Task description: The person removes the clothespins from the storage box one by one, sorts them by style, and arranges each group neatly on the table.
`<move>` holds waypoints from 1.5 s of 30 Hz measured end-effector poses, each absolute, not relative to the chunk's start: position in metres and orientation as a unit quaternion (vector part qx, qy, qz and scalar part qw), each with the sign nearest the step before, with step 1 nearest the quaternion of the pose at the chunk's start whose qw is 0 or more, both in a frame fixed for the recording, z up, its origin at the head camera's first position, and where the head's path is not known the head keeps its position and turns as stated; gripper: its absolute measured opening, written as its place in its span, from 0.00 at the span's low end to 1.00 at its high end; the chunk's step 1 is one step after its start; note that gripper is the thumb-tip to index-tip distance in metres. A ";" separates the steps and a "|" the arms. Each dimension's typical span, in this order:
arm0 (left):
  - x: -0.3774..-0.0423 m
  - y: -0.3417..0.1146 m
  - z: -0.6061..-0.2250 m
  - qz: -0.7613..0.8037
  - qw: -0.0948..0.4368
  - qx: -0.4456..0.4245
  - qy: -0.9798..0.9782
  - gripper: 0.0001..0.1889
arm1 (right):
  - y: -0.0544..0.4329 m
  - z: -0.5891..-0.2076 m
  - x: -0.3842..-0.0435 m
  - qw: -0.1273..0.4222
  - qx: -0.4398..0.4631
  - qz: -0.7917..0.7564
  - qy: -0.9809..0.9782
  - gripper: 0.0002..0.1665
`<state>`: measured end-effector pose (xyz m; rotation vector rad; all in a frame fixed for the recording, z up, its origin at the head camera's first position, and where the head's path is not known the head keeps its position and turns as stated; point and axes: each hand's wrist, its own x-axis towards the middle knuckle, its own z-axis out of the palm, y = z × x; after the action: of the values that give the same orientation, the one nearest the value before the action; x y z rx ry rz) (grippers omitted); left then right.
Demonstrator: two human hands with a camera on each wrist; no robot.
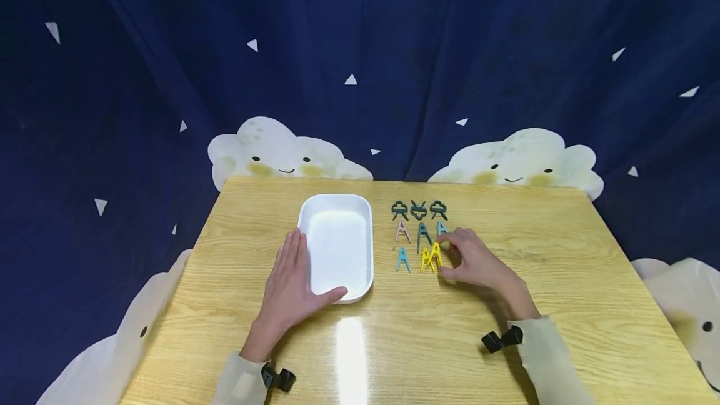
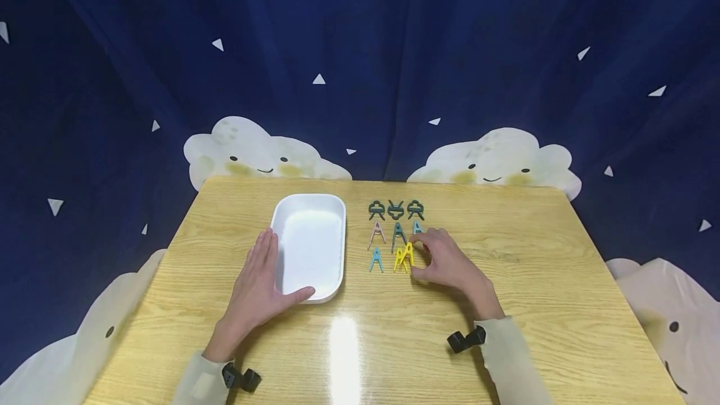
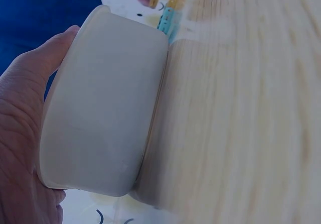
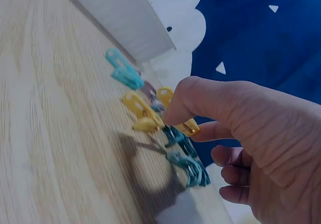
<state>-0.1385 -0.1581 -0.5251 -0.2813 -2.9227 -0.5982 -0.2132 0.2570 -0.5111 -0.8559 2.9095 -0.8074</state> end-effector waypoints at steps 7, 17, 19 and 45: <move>-0.138 -0.159 -0.526 -0.198 0.076 -0.094 -0.973 0.76 | 0.273 -0.517 -0.213 0.014 -0.262 -0.246 0.933 0.32; -0.138 -0.159 -0.524 -0.202 0.075 -0.092 -0.972 0.76 | 0.283 -0.520 -0.221 0.045 -0.251 -0.210 0.944 0.36; -0.137 -0.158 -0.524 -0.203 0.075 -0.093 -0.972 0.76 | 0.284 -0.521 -0.222 0.051 -0.247 -0.207 0.945 0.36; -0.143 -0.166 -0.525 -0.205 0.073 -0.106 -0.970 0.76 | 0.268 -0.520 -0.194 -0.074 -0.274 -0.279 0.918 0.26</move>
<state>-0.1433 -0.1662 -0.5245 -0.3184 -2.9144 -0.6153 -0.1937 0.2683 -0.5201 -0.9034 3.0271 -0.9191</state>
